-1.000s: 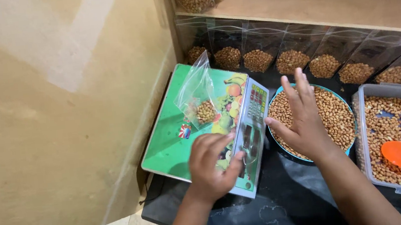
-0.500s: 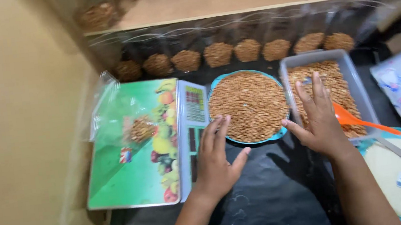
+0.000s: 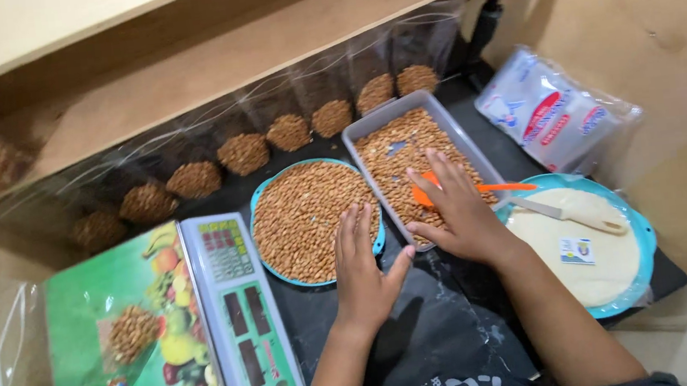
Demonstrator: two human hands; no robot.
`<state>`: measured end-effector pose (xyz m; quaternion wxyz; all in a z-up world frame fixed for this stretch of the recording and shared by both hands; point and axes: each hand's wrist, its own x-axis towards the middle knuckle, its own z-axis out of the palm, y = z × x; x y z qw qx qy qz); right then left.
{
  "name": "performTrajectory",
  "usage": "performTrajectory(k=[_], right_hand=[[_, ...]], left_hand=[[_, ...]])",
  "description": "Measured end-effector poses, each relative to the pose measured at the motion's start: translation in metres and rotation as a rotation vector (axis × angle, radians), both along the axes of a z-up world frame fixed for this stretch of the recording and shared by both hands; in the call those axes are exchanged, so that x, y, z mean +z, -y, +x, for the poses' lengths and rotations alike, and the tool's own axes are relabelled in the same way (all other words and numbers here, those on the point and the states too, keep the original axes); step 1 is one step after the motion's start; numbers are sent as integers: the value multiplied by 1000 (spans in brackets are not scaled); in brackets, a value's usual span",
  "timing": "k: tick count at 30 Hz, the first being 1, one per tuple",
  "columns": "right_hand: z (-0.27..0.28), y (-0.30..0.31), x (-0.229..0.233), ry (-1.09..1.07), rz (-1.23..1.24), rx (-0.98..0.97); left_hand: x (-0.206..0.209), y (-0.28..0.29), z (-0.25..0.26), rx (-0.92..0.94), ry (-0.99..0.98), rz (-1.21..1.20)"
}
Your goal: Measure and scoop peanuts into plastic packaging bags and weigh them.
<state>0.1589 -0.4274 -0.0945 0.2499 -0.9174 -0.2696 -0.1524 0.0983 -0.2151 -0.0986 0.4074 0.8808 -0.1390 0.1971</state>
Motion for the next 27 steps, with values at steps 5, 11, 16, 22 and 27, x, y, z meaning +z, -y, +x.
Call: performTrajectory(k=[5, 11, 16, 22, 27], right_hand=[[19, -4, 6, -9, -78, -71], [35, -7, -22, -46, -217, -107], [36, -5, -29, -29, -141, -101], [40, -4, -29, -159, -68, -103], [40, -4, -31, -188, -79, -106]], left_hand=[[-10, 21, 51, -21, 33, 13], [-32, 34, 86, -85, -60, 173], [-41, 41, 91, -78, -147, 380], [-31, 40, 96, -124, -197, 359], [-26, 39, 96, -132, -207, 352]])
